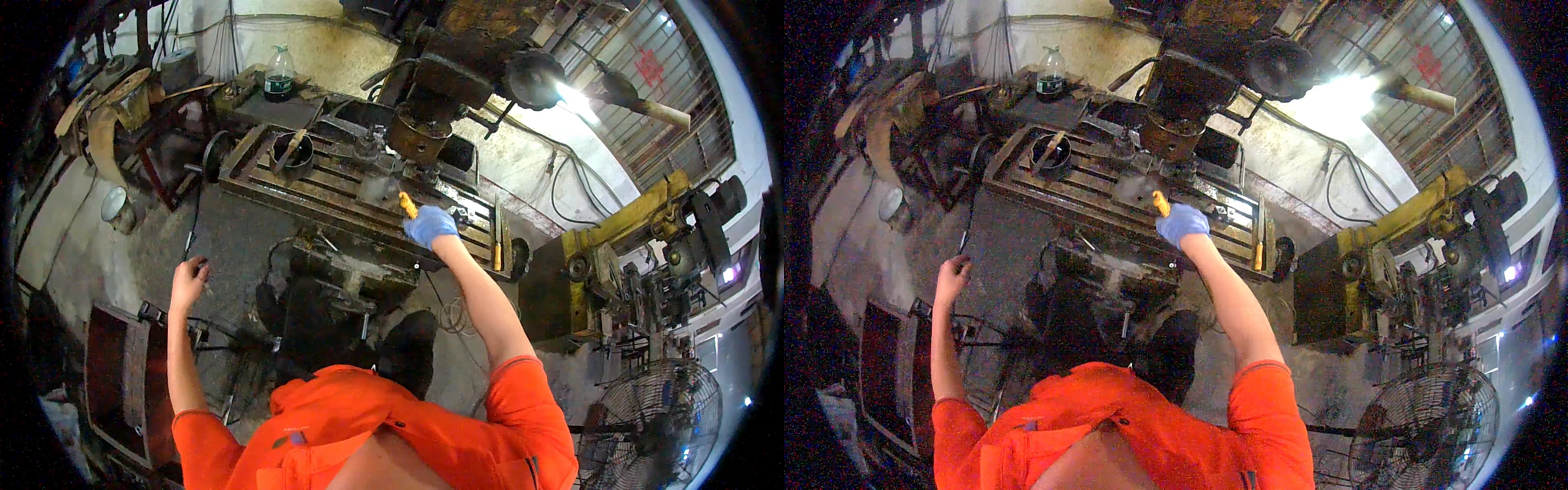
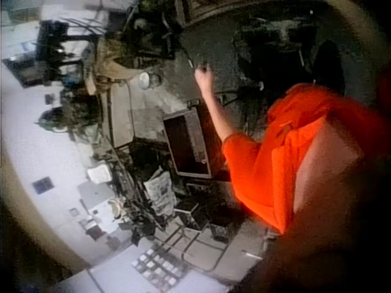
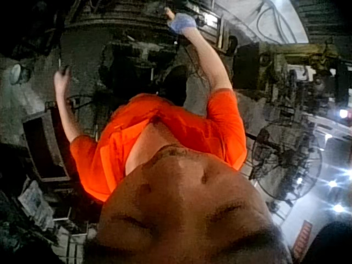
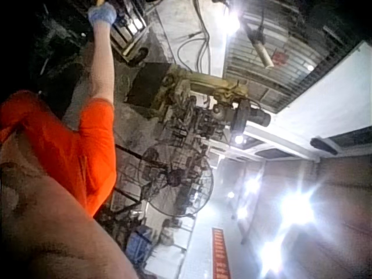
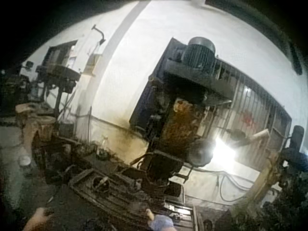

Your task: The person places a metal part on a milling machine table, secures it, and uses a handheld air nozzle to blow debris off the part and the workspace.

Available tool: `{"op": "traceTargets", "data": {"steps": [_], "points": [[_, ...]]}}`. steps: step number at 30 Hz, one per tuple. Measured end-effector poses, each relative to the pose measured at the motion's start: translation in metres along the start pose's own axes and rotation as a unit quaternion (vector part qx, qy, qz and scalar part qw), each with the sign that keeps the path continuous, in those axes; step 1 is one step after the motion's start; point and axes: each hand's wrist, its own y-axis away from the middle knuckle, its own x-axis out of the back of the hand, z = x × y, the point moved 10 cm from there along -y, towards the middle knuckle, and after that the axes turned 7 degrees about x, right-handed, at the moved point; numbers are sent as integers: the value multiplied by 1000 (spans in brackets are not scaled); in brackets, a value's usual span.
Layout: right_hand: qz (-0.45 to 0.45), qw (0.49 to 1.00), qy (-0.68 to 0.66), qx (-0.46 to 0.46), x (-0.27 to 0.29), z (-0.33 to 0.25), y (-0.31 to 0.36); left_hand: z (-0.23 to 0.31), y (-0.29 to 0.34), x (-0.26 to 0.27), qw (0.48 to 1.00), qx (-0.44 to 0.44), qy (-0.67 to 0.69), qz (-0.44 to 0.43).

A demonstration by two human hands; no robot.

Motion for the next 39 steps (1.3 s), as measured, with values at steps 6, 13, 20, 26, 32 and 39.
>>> {"op": "traceTargets", "data": {"steps": [6, 13, 20, 26, 32, 39], "points": [[-30, 998, -47, 38, -3, -2, 36, -4, -5, -35, 998, 12, 28, -51], [-65, 991, -90, 81, -34, -29, 62, 76, 17, -110, 955, 1, 254, -154], [-168, 923, -186, 291, -101, -153, 150, 56, 58, -158, 839, 74, 480, -245], [-185, 886, -196, 377, -86, -186, 159, -28, 106, 5, 932, 104, 347, 11], [-201, 882, -272, 327, -88, -167, 145, -188, 226, 238, 873, 285, -258, 300], [-165, 883, -259, 356, -86, -182, 148, -332, 281, 189, 762, 330, -548, -101]]}}
